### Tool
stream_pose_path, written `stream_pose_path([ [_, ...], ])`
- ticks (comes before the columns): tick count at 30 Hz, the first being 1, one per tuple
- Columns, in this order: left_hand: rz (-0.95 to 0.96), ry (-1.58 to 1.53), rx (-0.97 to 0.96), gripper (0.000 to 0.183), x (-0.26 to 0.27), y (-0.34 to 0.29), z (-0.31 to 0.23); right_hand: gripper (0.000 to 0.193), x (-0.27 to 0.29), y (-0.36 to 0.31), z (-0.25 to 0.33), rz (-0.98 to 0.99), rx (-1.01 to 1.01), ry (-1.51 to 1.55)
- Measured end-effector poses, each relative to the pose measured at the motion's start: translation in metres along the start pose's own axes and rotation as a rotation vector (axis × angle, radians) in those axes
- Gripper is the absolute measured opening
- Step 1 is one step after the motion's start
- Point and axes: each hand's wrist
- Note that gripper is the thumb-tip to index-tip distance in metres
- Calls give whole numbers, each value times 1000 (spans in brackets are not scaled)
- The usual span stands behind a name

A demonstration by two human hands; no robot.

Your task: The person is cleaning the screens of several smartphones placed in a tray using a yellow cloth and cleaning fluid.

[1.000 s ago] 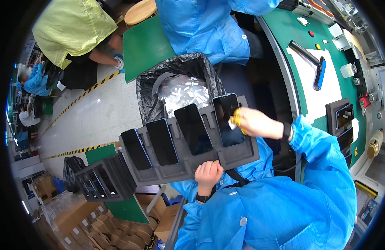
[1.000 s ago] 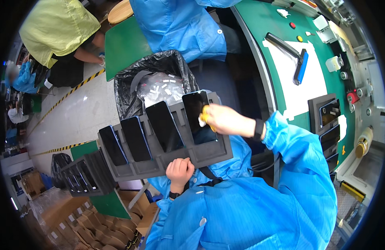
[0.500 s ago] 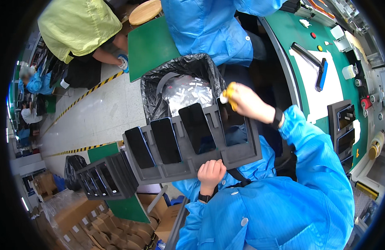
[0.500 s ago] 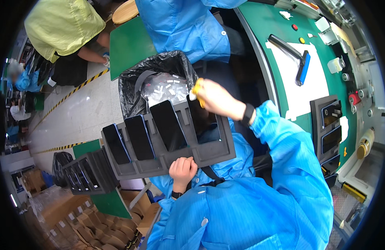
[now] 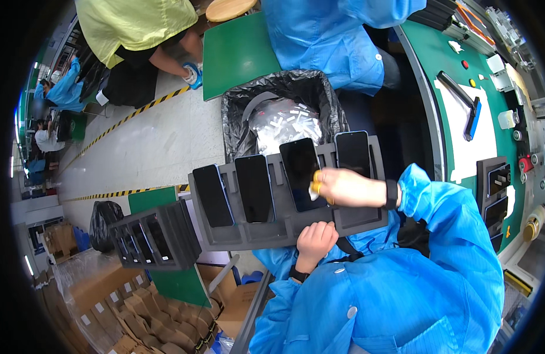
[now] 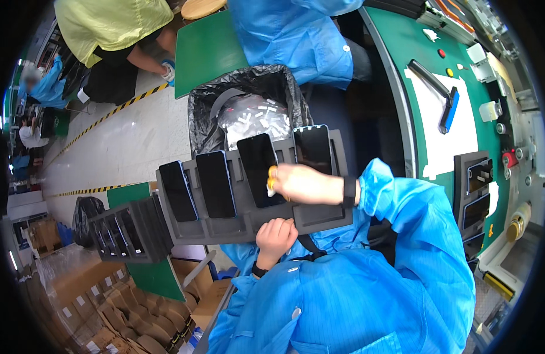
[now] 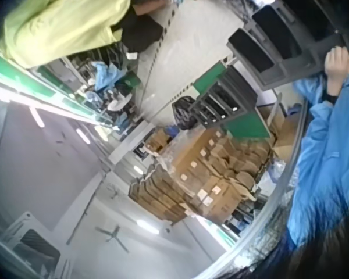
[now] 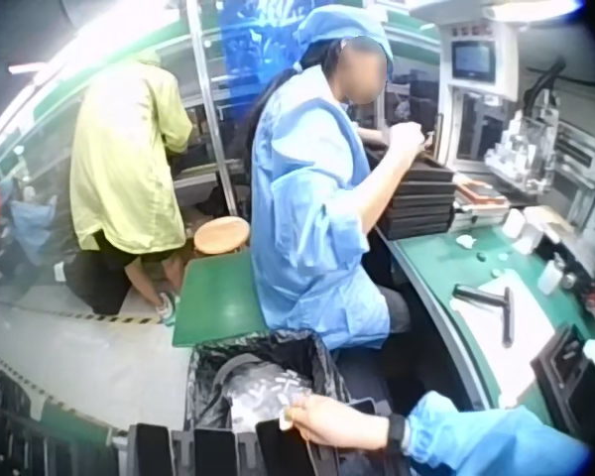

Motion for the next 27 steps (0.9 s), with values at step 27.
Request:
stream_pose_path([
  [27, 25, -8, -48, 11, 0, -7, 5, 27, 9, 12, -15, 60, -23, -55],
])
Point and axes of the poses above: each hand's wrist, its own y-axis towards the middle knuckle, its own x-axis out of the back of the hand, z = x × y, and after that the axes turned 4 degrees about y, right-handed
